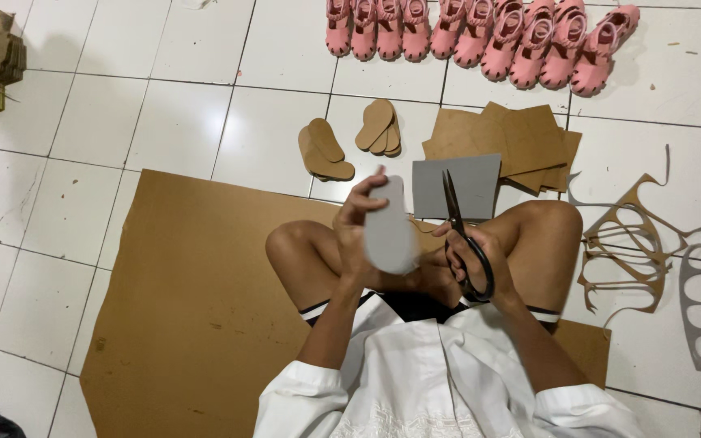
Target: The person sits cross-legged on the floor and cuts shoe pattern pieces from brown cardboard sheets with scissors, trimming along drawn outlines. They hold each sheet on their lap, rotate it while cutting, and set finished cut pieces with a stack of cut insole shapes.
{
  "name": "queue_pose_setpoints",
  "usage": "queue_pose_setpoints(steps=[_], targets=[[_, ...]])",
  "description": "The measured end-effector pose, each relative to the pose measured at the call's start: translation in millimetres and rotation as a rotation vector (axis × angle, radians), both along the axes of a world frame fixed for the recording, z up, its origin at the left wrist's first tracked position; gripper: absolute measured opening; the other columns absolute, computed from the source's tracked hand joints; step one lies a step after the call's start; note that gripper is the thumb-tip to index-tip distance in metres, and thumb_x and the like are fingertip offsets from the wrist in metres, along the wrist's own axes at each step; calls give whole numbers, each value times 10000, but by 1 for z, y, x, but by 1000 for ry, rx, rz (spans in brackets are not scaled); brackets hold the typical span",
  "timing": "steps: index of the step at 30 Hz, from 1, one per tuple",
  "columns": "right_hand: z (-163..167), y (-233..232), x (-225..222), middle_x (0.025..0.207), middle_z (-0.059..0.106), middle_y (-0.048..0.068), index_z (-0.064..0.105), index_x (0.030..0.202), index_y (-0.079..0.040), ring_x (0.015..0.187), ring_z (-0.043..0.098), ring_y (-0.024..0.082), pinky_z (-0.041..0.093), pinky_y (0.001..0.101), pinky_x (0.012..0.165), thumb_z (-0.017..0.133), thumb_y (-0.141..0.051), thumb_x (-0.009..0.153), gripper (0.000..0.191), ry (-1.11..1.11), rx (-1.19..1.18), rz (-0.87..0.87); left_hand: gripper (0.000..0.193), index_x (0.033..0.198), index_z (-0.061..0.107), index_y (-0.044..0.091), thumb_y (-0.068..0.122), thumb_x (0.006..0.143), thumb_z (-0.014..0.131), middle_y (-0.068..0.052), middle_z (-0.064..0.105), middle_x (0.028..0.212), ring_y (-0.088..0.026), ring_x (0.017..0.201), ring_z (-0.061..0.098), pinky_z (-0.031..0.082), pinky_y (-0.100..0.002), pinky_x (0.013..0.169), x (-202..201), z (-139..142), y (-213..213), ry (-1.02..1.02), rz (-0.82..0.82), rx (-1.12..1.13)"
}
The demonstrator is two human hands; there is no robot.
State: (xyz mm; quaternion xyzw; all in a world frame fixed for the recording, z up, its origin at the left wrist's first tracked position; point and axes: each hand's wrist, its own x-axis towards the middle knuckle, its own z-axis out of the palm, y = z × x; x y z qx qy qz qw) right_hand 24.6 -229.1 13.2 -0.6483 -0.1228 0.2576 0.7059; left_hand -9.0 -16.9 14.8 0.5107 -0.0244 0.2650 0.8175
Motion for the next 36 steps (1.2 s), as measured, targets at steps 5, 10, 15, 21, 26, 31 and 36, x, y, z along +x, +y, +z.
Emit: queue_pose_setpoints(steps=[5,10,15,21,26,31,36], targets=[[7,6,-3,638,485,-27,631,1144,24,502,463,54,381,220,446,595,-200,1021,257,105,137,-69,176,874,799,164,22,789,860,-113,507,1395,-423,1509,402,406,-559,1275,-11,3,3,-207,293,777],[16,13,-9,641,541,5,628,1148,39,484,480,64,401,219,455,616,-174,1010,255,-6,178,-46,190,860,784,182,57,767,893,-99,495,1418,-424,1510,399,433,-563,1274,-16,-2,-1,-231,274,779],[21,16,-11,695,554,19,616,1103,59,490,471,69,404,229,446,632,-152,1005,234,-28,201,-32,222,871,782,172,56,742,921,-93,490,1434,-433,1517,390,447,-569,1251,-15,-3,-1,-216,263,738],[20,20,-5,601,469,-1,594,1096,30,429,465,81,404,238,391,539,-301,1038,341,170,313,-85,192,986,753,86,68,809,826,-150,708,1325,-263,1219,713,595,-360,1041,-14,11,1,168,157,580],[12,12,-2,600,432,6,589,1091,54,442,432,85,370,243,396,560,-296,1053,353,143,199,-113,249,1116,725,-54,93,923,781,-151,774,1065,-178,973,742,597,-295,891,-8,31,12,358,70,405],[-2,3,-4,599,440,10,589,1088,36,438,430,90,380,255,397,573,-278,1034,319,234,179,-125,320,1170,716,-67,193,992,768,-141,803,1006,-172,911,778,636,-313,818,5,45,47,461,115,465],[-13,1,-5,591,438,12,579,1069,24,428,426,96,373,260,386,573,-277,1026,304,311,163,-150,603,1354,541,-14,334,900,731,-155,778,1019,-206,997,764,641,-330,782,44,35,112,720,-48,488]])
